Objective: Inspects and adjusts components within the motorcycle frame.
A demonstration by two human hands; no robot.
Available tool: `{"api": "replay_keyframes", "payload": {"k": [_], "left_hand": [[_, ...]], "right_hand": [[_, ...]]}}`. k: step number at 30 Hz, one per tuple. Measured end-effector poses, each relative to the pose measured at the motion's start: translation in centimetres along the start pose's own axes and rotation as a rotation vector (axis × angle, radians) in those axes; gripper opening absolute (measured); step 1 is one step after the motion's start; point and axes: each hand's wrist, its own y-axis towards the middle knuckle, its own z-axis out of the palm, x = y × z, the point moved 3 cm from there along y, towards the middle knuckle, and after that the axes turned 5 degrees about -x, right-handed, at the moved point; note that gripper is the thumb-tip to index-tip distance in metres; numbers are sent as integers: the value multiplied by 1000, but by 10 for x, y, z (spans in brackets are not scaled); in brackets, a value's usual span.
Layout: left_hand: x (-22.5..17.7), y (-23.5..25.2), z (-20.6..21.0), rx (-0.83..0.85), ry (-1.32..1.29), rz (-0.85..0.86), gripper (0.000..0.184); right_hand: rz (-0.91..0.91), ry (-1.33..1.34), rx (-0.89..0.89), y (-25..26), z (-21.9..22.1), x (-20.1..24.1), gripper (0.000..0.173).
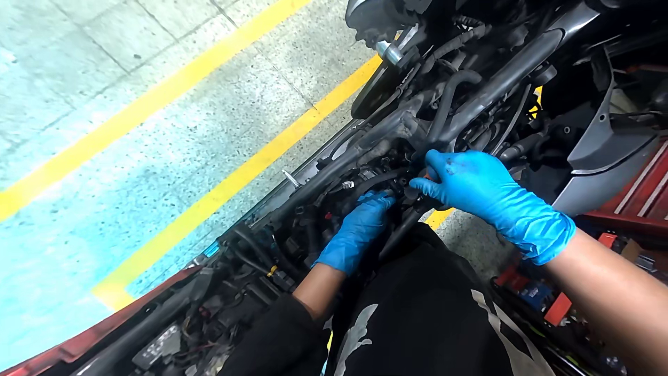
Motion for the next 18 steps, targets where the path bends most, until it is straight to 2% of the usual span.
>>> {"api": "replay_keyframes", "payload": {"k": [2,4,6,9,12,14,17,18], "left_hand": [[-3,1,-3,54,19,-38,32],[-4,2,-4,81,30,-66,31],[-6,2,-5,85,26,-82,32],[-6,2,-4,71,18,-92,32],[-4,2,-3,89,33,-99,31],[-5,3,-3,89,41,-97,31],[-7,3,-5,93,36,-105,33],[-7,2,-6,92,36,-107,34]], "right_hand": [[-134,103,40,3,1,0,47],[-183,132,58,5,1,3,42],[-147,18,29,7,-4,7,39],[-54,-82,82,11,-10,10,58],[-54,66,219,11,-12,10,48],[-40,7,224,10,-14,12,40],[15,-131,172,12,-16,13,58],[12,-105,192,12,-15,11,57]]}}
